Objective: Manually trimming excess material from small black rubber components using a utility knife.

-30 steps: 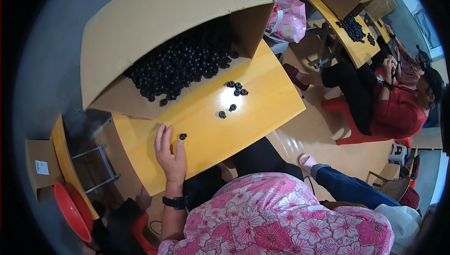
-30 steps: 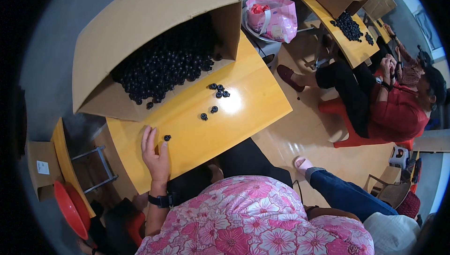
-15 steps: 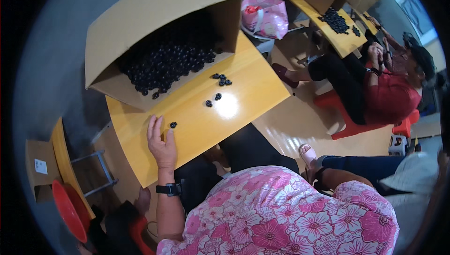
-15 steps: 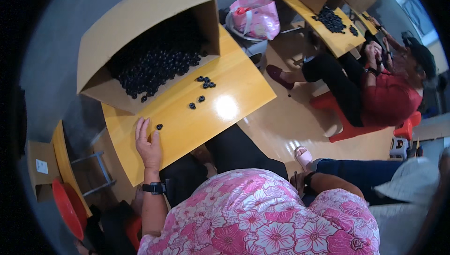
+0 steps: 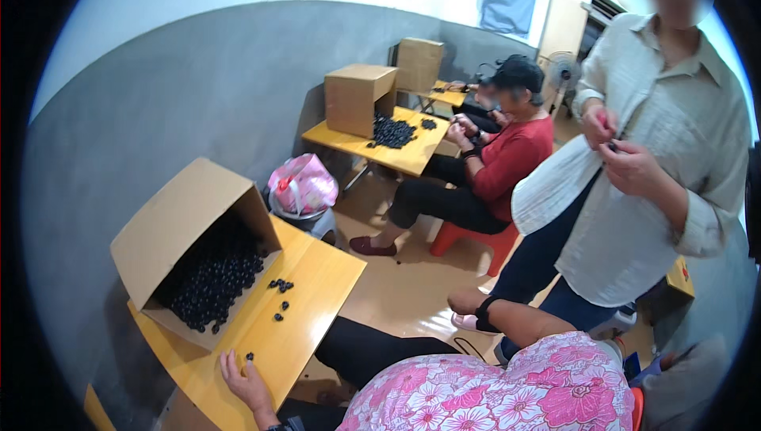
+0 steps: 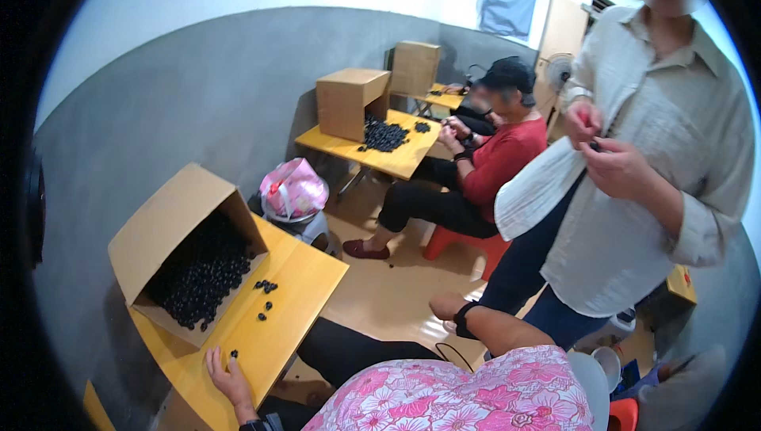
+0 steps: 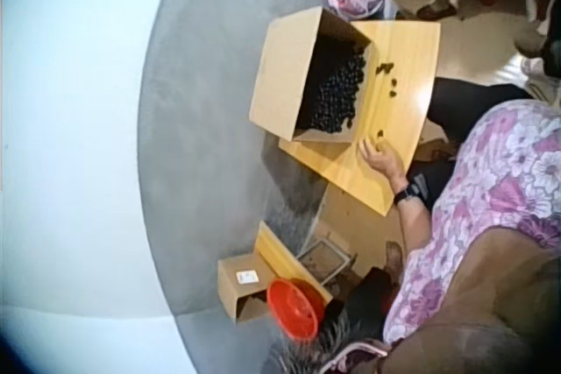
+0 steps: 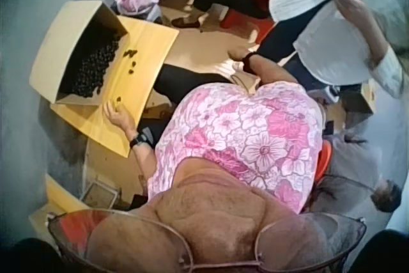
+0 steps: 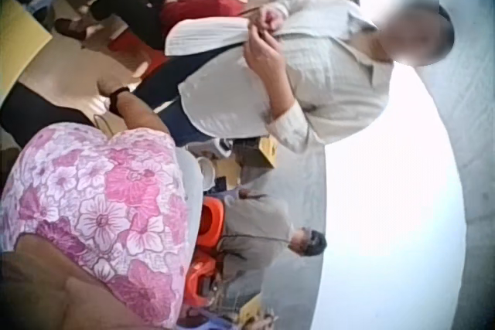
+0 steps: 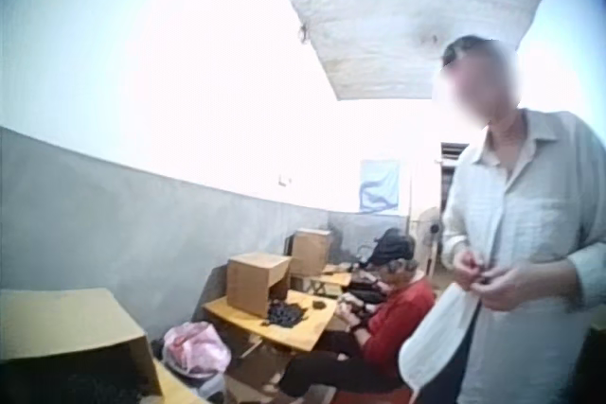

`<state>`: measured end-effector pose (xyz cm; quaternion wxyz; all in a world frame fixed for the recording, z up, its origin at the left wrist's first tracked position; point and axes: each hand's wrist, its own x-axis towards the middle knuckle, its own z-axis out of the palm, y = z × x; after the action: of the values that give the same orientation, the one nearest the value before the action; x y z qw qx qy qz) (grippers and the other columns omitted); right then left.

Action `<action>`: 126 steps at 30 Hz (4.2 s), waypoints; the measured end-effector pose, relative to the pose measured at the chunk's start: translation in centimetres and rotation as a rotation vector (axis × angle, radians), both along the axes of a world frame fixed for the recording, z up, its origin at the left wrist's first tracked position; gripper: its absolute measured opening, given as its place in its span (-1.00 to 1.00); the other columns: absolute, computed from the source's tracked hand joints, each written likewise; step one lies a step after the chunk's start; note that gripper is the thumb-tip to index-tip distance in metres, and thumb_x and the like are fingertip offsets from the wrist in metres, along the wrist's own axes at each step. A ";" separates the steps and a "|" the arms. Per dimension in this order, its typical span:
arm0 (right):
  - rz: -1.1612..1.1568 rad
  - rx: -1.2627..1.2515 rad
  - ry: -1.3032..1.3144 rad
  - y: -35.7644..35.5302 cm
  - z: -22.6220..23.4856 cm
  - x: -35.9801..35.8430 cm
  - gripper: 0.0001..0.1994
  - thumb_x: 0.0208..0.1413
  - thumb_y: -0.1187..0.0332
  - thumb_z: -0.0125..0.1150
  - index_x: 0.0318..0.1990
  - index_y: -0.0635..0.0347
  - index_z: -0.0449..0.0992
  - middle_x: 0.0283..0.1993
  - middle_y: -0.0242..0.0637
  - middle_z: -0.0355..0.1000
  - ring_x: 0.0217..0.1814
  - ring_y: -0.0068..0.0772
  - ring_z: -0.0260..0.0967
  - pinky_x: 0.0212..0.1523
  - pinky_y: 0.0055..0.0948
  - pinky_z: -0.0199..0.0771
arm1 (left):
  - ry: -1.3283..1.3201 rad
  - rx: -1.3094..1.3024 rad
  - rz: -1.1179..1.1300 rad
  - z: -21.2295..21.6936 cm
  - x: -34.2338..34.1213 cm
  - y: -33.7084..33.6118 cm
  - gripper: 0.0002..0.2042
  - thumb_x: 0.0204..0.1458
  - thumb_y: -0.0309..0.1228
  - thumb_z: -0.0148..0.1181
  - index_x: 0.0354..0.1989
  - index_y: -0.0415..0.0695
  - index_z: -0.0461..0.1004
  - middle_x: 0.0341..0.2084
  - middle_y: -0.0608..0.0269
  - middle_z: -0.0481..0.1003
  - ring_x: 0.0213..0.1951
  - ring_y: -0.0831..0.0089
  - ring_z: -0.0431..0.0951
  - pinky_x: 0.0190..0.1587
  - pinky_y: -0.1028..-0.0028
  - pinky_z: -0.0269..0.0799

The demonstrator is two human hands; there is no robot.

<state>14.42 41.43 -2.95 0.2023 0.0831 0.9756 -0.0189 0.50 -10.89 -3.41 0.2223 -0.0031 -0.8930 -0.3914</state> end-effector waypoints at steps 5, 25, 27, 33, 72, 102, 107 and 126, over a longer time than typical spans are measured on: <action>-0.047 -0.220 0.276 -3.2 4.5 -2.1 -0.82 -0.09 0.41 0.06 -0.35 0.24 0.55 -0.33 0.03 0.48 -0.29 0.05 0.44 -0.28 -0.14 0.44 | 0.002 0.042 0.006 0.4 0.9 0.1 -0.63 -0.10 -0.60 0.09 -0.04 -0.34 0.38 0.10 -0.12 0.28 0.16 -0.03 0.22 0.20 0.19 0.11; 0.494 -0.636 0.285 -14.5 9.6 -3.4 -0.83 -0.07 0.42 0.15 -0.28 0.20 0.55 -0.30 -0.13 0.50 -0.25 -0.09 0.45 -0.20 -0.24 0.43 | 0.110 -0.034 0.018 -1.7 0.3 -1.3 -0.66 -0.06 -0.55 0.16 -0.05 -0.34 0.41 0.04 -0.14 0.32 0.11 -0.05 0.26 0.18 0.17 0.13; 0.452 -0.603 0.263 -15.0 9.0 -4.2 -0.85 -0.07 0.43 0.17 -0.29 0.18 0.55 -0.33 -0.15 0.49 -0.26 -0.09 0.45 -0.23 -0.24 0.44 | 0.126 0.008 0.000 -1.3 -0.1 -0.3 -0.67 -0.04 -0.53 0.17 -0.05 -0.28 0.42 0.03 -0.10 0.34 0.10 0.01 0.28 0.16 0.21 0.16; 0.509 -0.738 0.248 -16.1 8.7 -5.9 -0.87 -0.07 0.50 0.18 -0.31 0.22 0.53 -0.36 -0.14 0.47 -0.29 -0.12 0.44 -0.23 -0.30 0.45 | 0.016 0.036 0.052 0.0 0.0 0.8 -0.63 -0.10 -0.49 0.20 -0.04 -0.17 0.44 0.06 -0.02 0.35 0.12 0.07 0.30 0.18 0.29 0.19; 0.369 -0.687 0.481 -23.8 2.7 -22.4 -0.29 -0.22 0.43 0.36 0.19 0.19 0.22 -0.03 -0.08 0.24 -0.30 -0.28 0.43 -0.22 -0.34 0.46 | -0.047 -0.130 0.184 0.2 0.3 1.3 -0.70 -0.25 -0.35 0.33 -0.24 -0.02 0.55 -0.35 0.21 0.48 -0.20 0.17 0.43 -0.11 0.24 0.34; 0.192 -1.046 0.732 -24.5 -2.4 -23.2 -0.53 0.02 0.51 0.20 0.14 0.21 0.31 -0.01 -0.28 0.25 -0.24 -0.57 0.32 -0.19 -0.58 0.41 | -0.004 1.623 -0.179 1.9 4.9 -1.3 -0.79 0.16 -0.46 0.03 -0.04 -0.18 0.38 -0.27 0.32 0.39 -0.27 0.61 0.36 -0.08 0.52 0.38; 0.197 -1.047 0.726 -24.5 -2.6 -23.1 -0.56 0.04 0.50 0.19 0.12 0.21 0.33 -0.01 -0.27 0.26 -0.23 -0.55 0.33 -0.19 -0.57 0.40 | 0.051 1.762 -0.247 1.8 5.5 -2.2 -0.78 0.20 -0.38 -0.02 -0.03 -0.17 0.36 -0.27 0.30 0.39 -0.30 0.59 0.36 -0.06 0.48 0.37; 0.149 -1.037 0.714 -24.7 -2.1 -22.9 -0.58 0.05 0.53 0.17 0.11 0.19 0.35 -0.02 -0.29 0.27 -0.22 -0.56 0.33 -0.21 -0.58 0.39 | 0.034 1.870 -0.400 4.9 7.6 -1.7 -0.84 0.18 -0.37 0.02 -0.12 -0.14 0.35 -0.26 0.24 0.35 -0.30 0.58 0.36 -0.11 0.52 0.38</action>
<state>-8.46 16.76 -5.06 -0.1207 -0.1053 0.8503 -0.5014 8.12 -12.55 1.44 0.0769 0.0175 -0.1986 -0.9769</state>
